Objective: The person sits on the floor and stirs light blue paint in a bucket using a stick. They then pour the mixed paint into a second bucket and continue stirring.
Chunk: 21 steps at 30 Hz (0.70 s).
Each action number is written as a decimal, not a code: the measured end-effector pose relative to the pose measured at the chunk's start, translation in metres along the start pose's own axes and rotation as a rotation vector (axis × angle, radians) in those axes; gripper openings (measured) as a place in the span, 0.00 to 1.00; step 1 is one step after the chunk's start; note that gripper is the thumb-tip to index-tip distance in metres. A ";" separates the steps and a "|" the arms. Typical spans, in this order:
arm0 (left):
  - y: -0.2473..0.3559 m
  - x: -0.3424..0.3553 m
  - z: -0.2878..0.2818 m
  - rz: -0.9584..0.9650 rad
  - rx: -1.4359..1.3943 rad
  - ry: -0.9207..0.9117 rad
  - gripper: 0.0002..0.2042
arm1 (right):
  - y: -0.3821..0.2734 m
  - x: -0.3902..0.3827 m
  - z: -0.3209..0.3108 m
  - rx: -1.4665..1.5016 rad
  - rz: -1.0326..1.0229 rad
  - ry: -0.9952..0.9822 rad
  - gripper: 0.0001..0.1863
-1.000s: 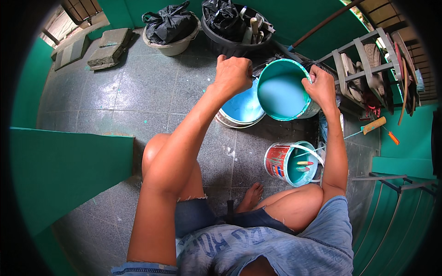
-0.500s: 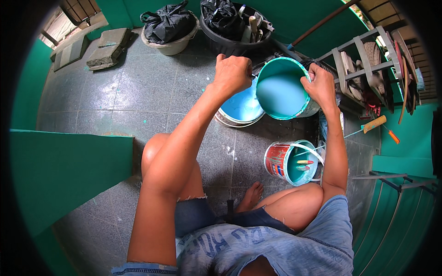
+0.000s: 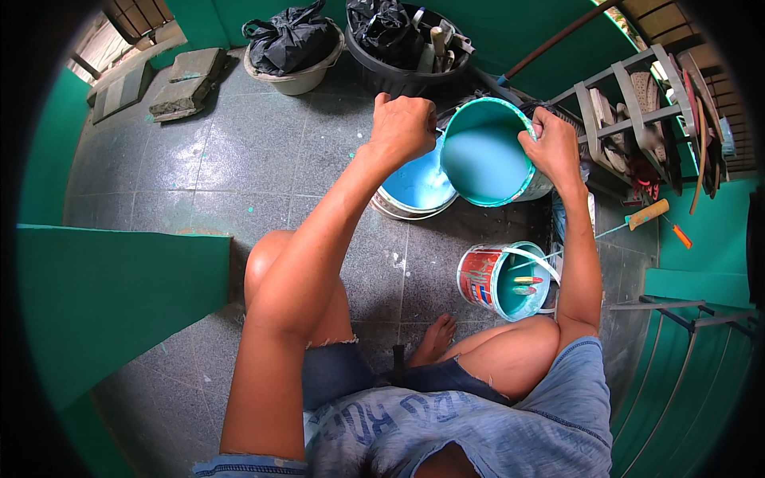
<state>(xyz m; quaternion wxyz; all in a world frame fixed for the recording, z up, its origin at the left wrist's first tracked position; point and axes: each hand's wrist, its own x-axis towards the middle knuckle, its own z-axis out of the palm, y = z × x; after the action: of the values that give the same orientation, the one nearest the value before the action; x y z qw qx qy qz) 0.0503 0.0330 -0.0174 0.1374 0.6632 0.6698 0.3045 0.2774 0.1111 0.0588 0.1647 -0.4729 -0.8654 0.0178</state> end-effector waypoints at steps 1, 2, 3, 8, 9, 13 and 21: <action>0.000 0.000 0.000 0.002 -0.002 0.001 0.04 | 0.000 0.000 0.000 0.002 -0.004 0.004 0.11; 0.000 0.000 -0.001 0.001 -0.002 0.002 0.05 | 0.000 0.000 0.000 0.001 -0.001 0.003 0.12; 0.001 -0.001 -0.001 -0.001 -0.001 0.004 0.05 | 0.000 0.000 -0.001 0.000 0.001 0.001 0.12; 0.001 -0.001 -0.002 -0.005 -0.002 -0.004 0.05 | 0.001 0.000 -0.003 -0.011 0.030 -0.029 0.12; 0.001 -0.001 -0.002 -0.005 0.003 -0.002 0.05 | 0.001 -0.001 -0.002 -0.004 0.024 -0.023 0.12; 0.001 -0.001 -0.001 0.013 0.005 0.007 0.04 | 0.002 -0.002 -0.003 -0.010 0.032 -0.024 0.12; -0.002 -0.002 0.000 -0.002 0.021 -0.012 0.04 | 0.033 -0.001 0.006 -0.008 0.066 -0.025 0.11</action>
<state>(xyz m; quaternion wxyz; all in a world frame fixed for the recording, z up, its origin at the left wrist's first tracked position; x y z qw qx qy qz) 0.0486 0.0315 -0.0192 0.1347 0.6655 0.6729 0.2935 0.3036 0.1291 0.0467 0.1514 -0.5018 -0.8512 0.0255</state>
